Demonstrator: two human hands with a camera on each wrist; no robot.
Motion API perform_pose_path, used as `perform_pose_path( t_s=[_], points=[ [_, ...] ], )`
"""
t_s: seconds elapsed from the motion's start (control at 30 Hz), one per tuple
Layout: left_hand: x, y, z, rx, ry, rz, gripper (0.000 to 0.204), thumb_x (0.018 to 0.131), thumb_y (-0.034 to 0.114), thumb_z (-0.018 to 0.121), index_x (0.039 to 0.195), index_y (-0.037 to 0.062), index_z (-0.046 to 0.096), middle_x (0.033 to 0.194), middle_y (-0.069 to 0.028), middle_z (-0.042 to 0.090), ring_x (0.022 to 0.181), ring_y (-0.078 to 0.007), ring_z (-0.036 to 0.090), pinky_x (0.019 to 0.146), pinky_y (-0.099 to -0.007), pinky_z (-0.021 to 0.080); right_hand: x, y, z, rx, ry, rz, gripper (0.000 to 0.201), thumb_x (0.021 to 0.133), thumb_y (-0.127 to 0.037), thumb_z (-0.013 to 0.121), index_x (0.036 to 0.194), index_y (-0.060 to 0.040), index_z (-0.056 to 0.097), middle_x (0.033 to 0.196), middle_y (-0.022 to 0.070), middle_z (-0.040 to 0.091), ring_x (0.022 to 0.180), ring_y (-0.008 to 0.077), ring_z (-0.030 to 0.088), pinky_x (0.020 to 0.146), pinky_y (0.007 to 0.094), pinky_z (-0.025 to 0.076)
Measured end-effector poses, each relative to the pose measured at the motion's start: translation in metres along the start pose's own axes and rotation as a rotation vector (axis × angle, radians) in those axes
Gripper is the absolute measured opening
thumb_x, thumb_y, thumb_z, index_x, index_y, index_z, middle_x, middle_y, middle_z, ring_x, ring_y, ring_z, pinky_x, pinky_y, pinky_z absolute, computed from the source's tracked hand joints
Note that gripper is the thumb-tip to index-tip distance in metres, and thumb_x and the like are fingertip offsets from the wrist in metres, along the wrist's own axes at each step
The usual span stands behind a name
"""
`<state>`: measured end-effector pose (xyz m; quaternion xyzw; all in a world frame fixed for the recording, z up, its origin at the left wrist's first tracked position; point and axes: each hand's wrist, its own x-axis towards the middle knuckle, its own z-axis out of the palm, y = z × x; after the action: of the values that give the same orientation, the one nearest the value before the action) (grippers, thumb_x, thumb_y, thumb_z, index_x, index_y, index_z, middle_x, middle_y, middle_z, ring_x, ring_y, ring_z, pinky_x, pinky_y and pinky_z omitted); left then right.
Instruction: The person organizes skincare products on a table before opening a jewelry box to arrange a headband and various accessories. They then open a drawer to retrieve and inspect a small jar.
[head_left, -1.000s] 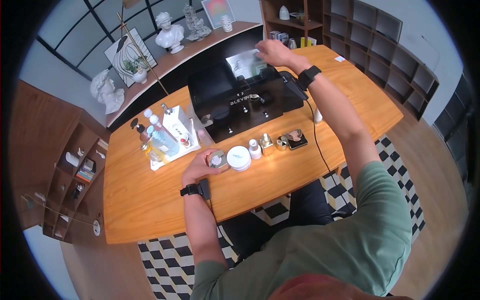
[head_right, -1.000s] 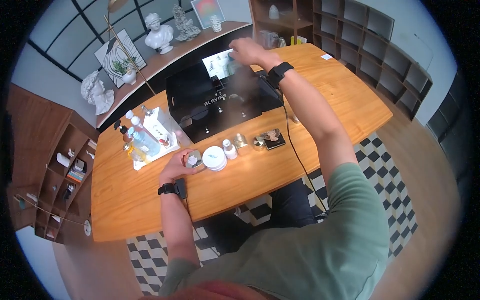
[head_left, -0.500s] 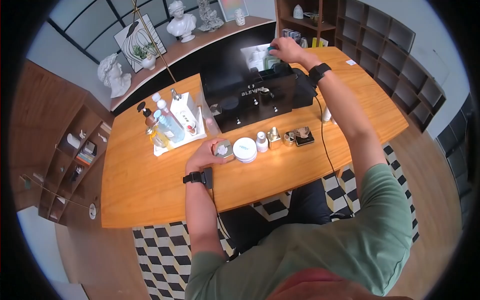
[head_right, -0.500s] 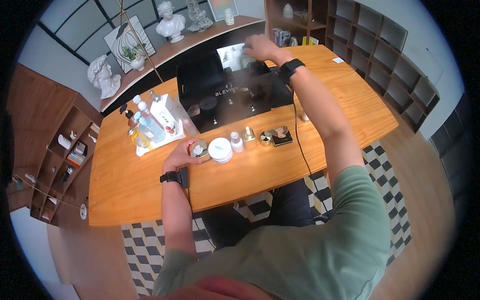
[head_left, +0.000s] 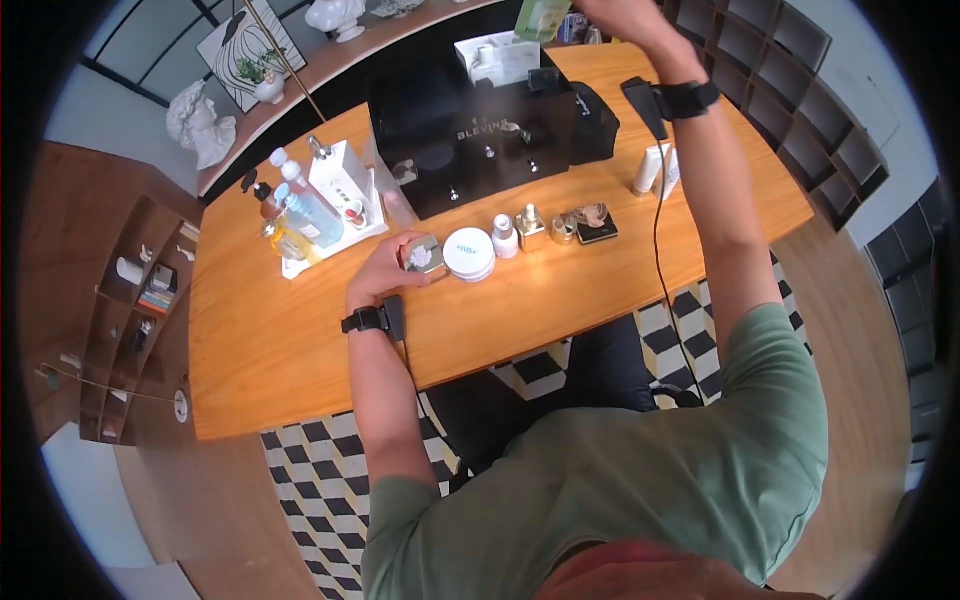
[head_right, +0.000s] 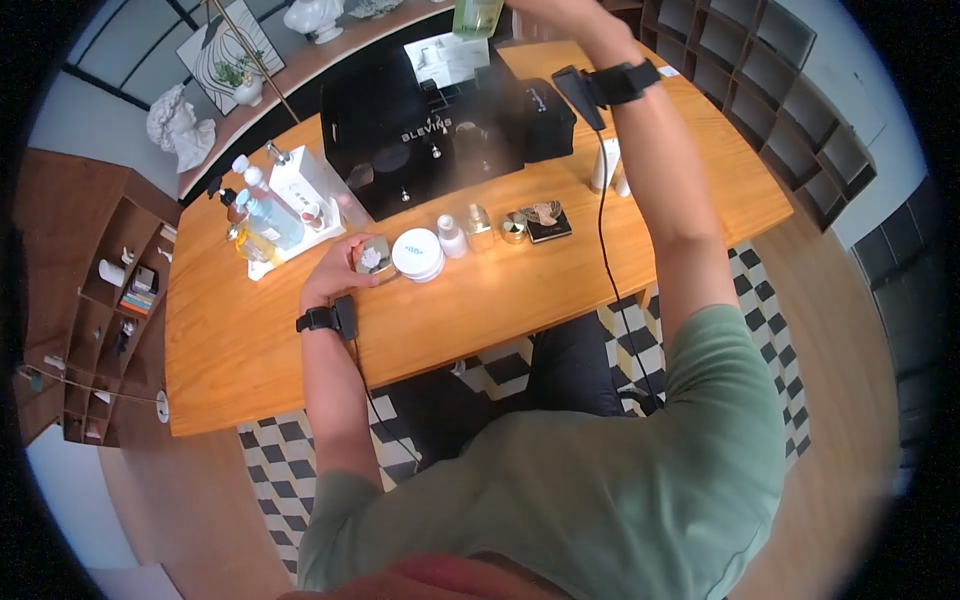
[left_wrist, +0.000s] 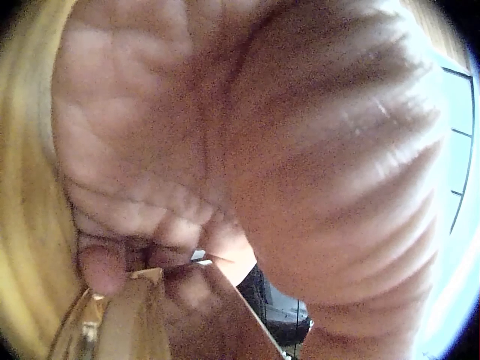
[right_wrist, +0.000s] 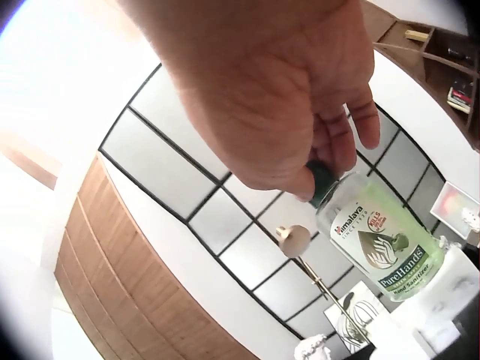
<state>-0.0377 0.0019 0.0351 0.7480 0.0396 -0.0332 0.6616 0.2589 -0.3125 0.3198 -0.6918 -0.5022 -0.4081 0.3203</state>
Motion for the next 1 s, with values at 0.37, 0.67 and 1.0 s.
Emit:
perform_pose_path(
  t_s=[0.37,0.67,1.0],
  points=[
    [0.0,0.002,0.0,-0.034,-0.006,-0.015,0.07,0.063,-0.009,0.083,0.128,0.001,0.059,0.112,0.002,0.064,0.104,-0.0083,0.059,0.095,-0.0237,0.046,-0.096,-0.056,-0.007,0.184,-0.431,0.082,0.03,0.091,-0.023,0.07,0.111,-0.0007,0.066,0.089,0.0186,0.068,0.079,0.0333,0.065,0.072,0.0412,0.052],
    [0.001,-0.001,-0.001,-0.017,-0.011,-0.012,0.072,0.063,-0.011,0.082,0.13,0.0007,0.058,0.115,0.0016,0.065,0.105,-0.008,0.06,0.095,-0.0236,0.048,-0.183,-0.045,0.05,0.289,-0.611,0.332,0.026,0.086,-0.01,0.073,0.106,0.0047,0.066,0.094,0.0224,0.067,0.085,0.0363,0.068,0.073,0.0414,0.054],
    [0.001,0.001,0.0,-0.059,-0.014,-0.012,0.07,0.062,-0.01,0.085,0.127,0.0015,0.059,0.112,0.0025,0.064,0.102,-0.0069,0.06,0.093,-0.0235,0.049,-0.194,-0.051,0.06,0.313,-0.678,0.355,0.026,0.085,-0.011,0.074,0.105,0.0037,0.067,0.094,0.0189,0.069,0.087,0.0298,0.069,0.077,0.0375,0.055]
  ],
)
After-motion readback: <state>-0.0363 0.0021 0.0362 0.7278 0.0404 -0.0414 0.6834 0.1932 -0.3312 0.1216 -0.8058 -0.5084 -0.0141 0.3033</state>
